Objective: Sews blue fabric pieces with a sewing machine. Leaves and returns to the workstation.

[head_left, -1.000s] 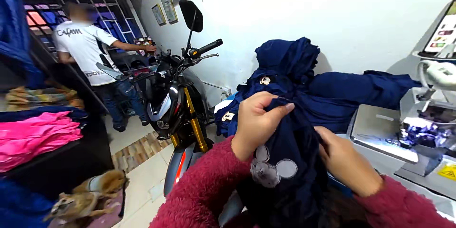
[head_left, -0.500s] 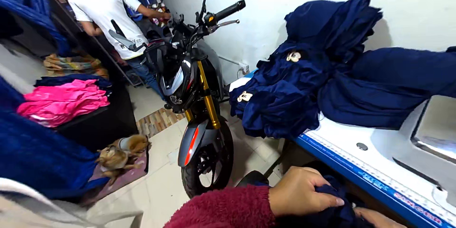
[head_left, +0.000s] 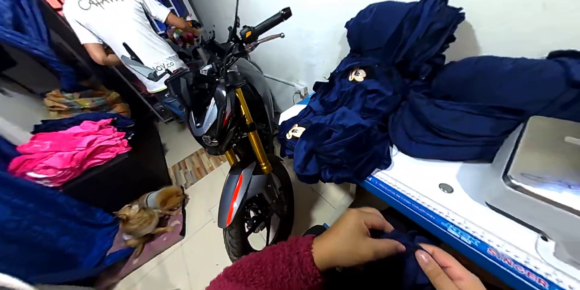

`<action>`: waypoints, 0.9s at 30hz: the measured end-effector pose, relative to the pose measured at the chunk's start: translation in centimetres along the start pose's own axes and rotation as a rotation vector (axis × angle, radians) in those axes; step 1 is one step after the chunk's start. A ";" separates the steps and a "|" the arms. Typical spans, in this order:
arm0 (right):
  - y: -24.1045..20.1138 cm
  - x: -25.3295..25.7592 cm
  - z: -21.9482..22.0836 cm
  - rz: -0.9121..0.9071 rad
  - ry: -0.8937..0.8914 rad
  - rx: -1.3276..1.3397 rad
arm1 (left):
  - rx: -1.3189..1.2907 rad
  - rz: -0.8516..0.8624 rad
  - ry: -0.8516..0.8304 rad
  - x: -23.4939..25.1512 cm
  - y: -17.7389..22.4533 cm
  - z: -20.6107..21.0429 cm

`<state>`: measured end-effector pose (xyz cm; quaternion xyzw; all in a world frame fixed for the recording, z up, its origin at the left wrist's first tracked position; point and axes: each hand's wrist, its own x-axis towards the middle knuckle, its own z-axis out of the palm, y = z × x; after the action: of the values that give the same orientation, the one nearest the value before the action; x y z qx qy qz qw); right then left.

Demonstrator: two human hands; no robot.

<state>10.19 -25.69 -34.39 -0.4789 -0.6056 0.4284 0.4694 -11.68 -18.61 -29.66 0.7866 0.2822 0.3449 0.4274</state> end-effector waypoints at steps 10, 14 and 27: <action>-1.7 -0.3 1.4 0.021 0.134 -0.168 | -0.123 -0.045 0.140 -2.0 -1.3 1.3; -1.9 -0.5 1.9 0.020 0.148 0.150 | -0.154 -0.026 0.152 -2.0 -1.1 1.4; -1.1 -0.9 2.0 0.215 -0.013 0.857 | -0.125 0.117 0.144 -1.8 -2.1 3.4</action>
<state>8.18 -26.91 -33.90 -0.2984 -0.3228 0.6904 0.5745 -10.39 -20.56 -33.41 0.7466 0.2437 0.4420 0.4333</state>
